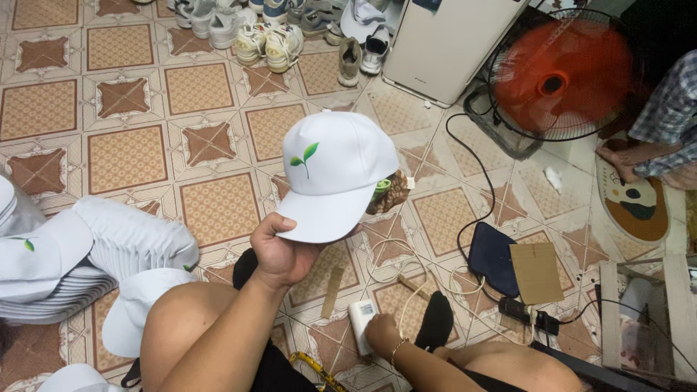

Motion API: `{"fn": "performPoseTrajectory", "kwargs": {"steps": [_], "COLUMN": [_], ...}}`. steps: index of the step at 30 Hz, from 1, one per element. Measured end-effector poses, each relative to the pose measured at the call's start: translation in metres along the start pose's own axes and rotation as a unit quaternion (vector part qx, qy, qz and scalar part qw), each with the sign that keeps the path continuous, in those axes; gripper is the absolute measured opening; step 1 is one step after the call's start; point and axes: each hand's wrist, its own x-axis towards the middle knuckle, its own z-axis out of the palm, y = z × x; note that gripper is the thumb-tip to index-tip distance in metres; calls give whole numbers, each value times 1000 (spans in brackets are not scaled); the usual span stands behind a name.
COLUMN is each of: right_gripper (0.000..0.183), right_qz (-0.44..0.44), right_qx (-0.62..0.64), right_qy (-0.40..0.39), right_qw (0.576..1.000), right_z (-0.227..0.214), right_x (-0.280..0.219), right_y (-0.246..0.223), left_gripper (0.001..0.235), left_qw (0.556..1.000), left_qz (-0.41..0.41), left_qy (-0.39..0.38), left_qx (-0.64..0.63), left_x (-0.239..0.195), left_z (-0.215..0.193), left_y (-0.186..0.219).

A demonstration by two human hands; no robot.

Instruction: The person sits on the floor and uses a hair dryer to dry a white baseball cap with a green leaf logo. They wipe the cap with a green cloth, then repeatedly blow hot air onto the front and sides of the cap while rotating it.

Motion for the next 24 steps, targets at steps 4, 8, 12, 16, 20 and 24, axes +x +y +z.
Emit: {"fn": "performPoseTrajectory", "kwargs": {"steps": [4,8,12,16,20,24], "right_gripper": [20,29,35,62,72,69], "right_qz": [3,213,-1,-11,7,13], "right_qx": [188,592,689,756,779,824], "right_qy": [145,414,624,527,522,469], "right_qw": [971,658,369,388,348,317], "right_z": [-41,-146,-233,-276,-286,-263], "right_x": [-11,-38,-124,-211,-270,-310], "right_y": [13,44,58,39,11,-23], "left_gripper": [99,90,83,80,74,58], "left_qw": [1000,997,994,991,991,997], "left_qz": [-2,6,51,11,9,-49], "left_qy": [-3,36,58,44,55,42], "left_qx": [-17,-65,-75,-129,-120,-39], "left_x": [1,-2,-19,-48,-101,-188], "left_z": [-11,-29,-26,-7,20,34], "left_y": [-18,-46,-78,-107,-132,-142]}}
